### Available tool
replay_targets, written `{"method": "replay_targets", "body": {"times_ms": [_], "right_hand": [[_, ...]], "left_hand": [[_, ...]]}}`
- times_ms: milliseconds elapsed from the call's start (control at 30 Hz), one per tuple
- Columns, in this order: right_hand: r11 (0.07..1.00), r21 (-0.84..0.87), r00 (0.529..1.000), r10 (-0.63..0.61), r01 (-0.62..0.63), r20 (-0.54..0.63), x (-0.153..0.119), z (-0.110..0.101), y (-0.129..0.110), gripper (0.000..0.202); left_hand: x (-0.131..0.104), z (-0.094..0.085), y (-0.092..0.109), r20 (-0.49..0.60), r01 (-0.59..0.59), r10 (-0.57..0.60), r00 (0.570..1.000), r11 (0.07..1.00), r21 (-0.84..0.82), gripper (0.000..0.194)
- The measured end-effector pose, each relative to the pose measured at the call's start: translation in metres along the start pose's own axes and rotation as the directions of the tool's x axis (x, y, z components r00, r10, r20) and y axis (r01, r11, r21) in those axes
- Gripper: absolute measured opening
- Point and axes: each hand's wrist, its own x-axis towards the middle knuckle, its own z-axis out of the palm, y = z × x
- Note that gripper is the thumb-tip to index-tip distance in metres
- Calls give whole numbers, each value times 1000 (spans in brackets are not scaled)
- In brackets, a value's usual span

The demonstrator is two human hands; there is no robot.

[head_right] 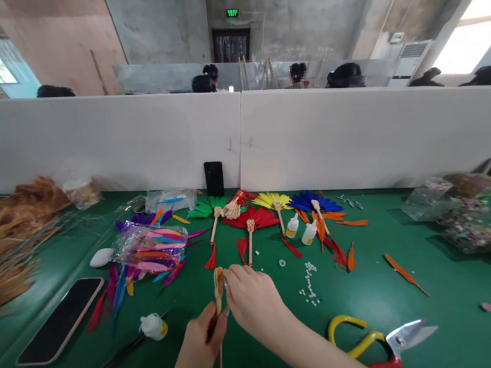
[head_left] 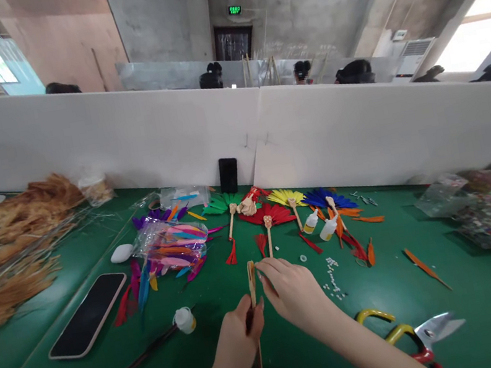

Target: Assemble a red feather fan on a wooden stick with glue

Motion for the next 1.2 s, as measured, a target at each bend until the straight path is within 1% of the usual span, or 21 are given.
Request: {"method": "replay_targets", "body": {"times_ms": [100, 233, 367, 433, 567, 700, 800, 1000, 1100, 1200], "right_hand": [[1000, -2, 999, 20, -20, 26, -1, 1, -2, 20], [997, -80, 992, 28, -18, 120, 0, 3, -4, 20], [992, -122, 978, 32, -6, 207, 2, 2, -4, 31], [990, -139, 972, 36, -3, 233, 4, 0, -4, 33], [987, -158, 962, 35, 8, 272, 7, -2, -5, 32], [985, -171, 955, 23, 30, 296, 12, 2, -6, 29], [982, -186, 955, 16, 42, 297, 15, 9, -6, 24], [975, -200, 952, -29, 94, 306, 19, 25, 1, 18], [980, -170, 952, -45, 100, 301, 22, 26, 6, 16], [983, -147, 952, -58, 106, 302, 24, 24, 10, 18]], "left_hand": [[0, -1, 2, -2, 0, 0, 1000, 1000, -21, 27], [0, 2, 4, -3, -12, 12, 1000, 1000, 0, 26], [2, 6, 6, 4, -17, 17, 1000, 1000, 9, 25], [3, 7, 6, 4, -8, 8, 1000, 1000, 19, 24], [6, 9, 4, 12, 5, -5, 1000, 999, 51, 24], [6, 10, 0, 7, 30, -31, 1000, 996, 78, 24], [8, 11, -4, -3, 28, -28, 1000, 996, 90, 22], [12, 11, -9, -17, 77, -75, 997, 988, 134, 21], [13, 9, -12, -30, 86, -82, 996, 986, 144, 24], [11, 7, -15, -25, 80, -78, 997, 993, 89, 26]]}}
